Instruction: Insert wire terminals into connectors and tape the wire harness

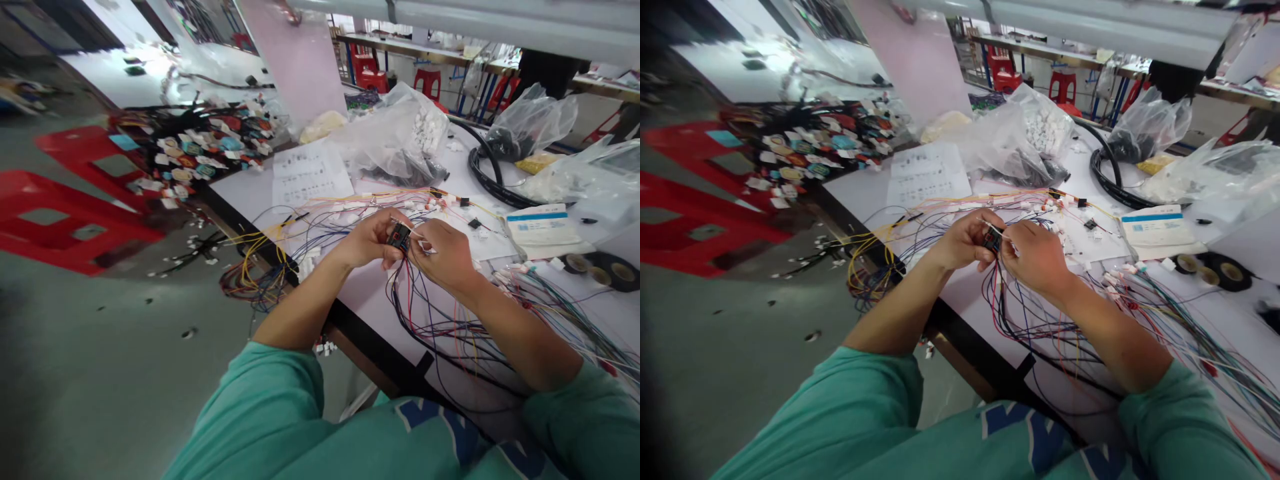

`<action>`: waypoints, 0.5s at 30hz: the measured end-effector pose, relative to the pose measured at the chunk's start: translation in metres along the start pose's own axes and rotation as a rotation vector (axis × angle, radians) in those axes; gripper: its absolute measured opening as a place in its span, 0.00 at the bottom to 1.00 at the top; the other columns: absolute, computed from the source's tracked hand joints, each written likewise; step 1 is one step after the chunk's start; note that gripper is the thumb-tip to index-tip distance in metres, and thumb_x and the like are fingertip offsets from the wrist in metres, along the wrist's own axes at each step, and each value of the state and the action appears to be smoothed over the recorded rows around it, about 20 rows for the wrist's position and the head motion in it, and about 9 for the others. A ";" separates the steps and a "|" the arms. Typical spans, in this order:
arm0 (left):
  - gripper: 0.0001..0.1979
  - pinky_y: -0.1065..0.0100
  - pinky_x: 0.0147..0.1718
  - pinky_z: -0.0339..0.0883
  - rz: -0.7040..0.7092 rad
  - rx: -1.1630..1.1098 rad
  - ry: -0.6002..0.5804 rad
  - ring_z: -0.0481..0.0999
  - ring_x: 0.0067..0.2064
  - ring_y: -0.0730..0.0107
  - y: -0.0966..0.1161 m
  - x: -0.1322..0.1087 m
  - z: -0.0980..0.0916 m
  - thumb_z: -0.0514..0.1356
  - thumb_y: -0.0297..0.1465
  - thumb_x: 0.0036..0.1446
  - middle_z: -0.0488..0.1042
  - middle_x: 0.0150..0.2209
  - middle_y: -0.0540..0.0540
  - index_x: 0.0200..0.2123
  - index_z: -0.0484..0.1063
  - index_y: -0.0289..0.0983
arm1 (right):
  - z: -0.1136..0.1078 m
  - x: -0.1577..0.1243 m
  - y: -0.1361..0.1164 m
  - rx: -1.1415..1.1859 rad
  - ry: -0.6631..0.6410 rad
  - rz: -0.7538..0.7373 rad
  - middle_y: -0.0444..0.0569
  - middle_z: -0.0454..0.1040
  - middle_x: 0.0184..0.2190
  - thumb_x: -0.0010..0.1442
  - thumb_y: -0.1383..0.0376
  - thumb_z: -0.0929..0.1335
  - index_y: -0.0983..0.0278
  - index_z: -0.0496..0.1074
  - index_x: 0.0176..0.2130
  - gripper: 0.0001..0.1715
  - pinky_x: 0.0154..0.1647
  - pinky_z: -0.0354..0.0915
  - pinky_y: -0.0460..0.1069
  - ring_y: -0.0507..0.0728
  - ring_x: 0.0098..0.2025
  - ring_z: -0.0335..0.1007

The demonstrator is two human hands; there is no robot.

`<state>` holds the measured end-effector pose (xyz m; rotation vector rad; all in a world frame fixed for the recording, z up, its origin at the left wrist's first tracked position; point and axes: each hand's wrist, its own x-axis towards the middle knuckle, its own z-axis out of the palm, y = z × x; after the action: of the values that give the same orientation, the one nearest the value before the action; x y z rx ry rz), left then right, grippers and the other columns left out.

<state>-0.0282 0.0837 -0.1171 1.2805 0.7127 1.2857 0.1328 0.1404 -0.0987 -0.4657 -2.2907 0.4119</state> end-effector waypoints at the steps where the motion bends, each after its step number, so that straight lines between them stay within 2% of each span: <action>1: 0.26 0.79 0.13 0.62 0.000 -0.006 -0.001 0.68 0.14 0.79 0.000 0.000 0.000 0.73 0.34 0.40 0.73 0.22 0.55 0.38 0.62 0.36 | 0.000 0.000 0.000 0.018 0.003 0.005 0.43 0.65 0.21 0.50 0.68 0.62 0.63 0.62 0.23 0.05 0.26 0.54 0.44 0.48 0.24 0.57; 5: 0.27 0.79 0.12 0.62 -0.004 -0.049 -0.004 0.67 0.13 0.78 0.000 0.002 0.001 0.73 0.35 0.40 0.72 0.20 0.56 0.38 0.62 0.36 | -0.007 0.005 -0.001 0.175 -0.044 0.083 0.41 0.64 0.21 0.52 0.67 0.62 0.62 0.60 0.23 0.07 0.26 0.55 0.44 0.48 0.23 0.56; 9: 0.26 0.79 0.12 0.62 0.007 -0.087 -0.014 0.67 0.13 0.77 -0.002 0.003 0.000 0.73 0.35 0.41 0.70 0.19 0.57 0.39 0.63 0.36 | -0.019 0.012 0.002 0.326 -0.120 0.154 0.40 0.61 0.20 0.60 0.60 0.61 0.62 0.61 0.26 0.14 0.26 0.55 0.44 0.47 0.23 0.57; 12: 0.26 0.79 0.13 0.63 -0.003 -0.098 -0.021 0.68 0.14 0.78 -0.004 0.003 -0.002 0.72 0.35 0.42 0.69 0.19 0.57 0.40 0.63 0.36 | -0.024 0.014 0.008 0.273 -0.115 0.162 0.41 0.64 0.21 0.64 0.56 0.58 0.63 0.65 0.29 0.18 0.27 0.57 0.45 0.48 0.24 0.60; 15: 0.26 0.79 0.13 0.62 -0.014 -0.111 -0.021 0.68 0.14 0.78 -0.005 0.004 -0.004 0.72 0.36 0.42 0.70 0.20 0.57 0.40 0.63 0.36 | -0.028 0.013 0.014 0.125 -0.066 0.129 0.44 0.70 0.24 0.65 0.57 0.57 0.63 0.70 0.36 0.19 0.30 0.59 0.46 0.50 0.26 0.64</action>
<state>-0.0293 0.0890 -0.1220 1.1949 0.6260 1.2814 0.1469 0.1628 -0.0780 -0.5455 -2.2891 0.6386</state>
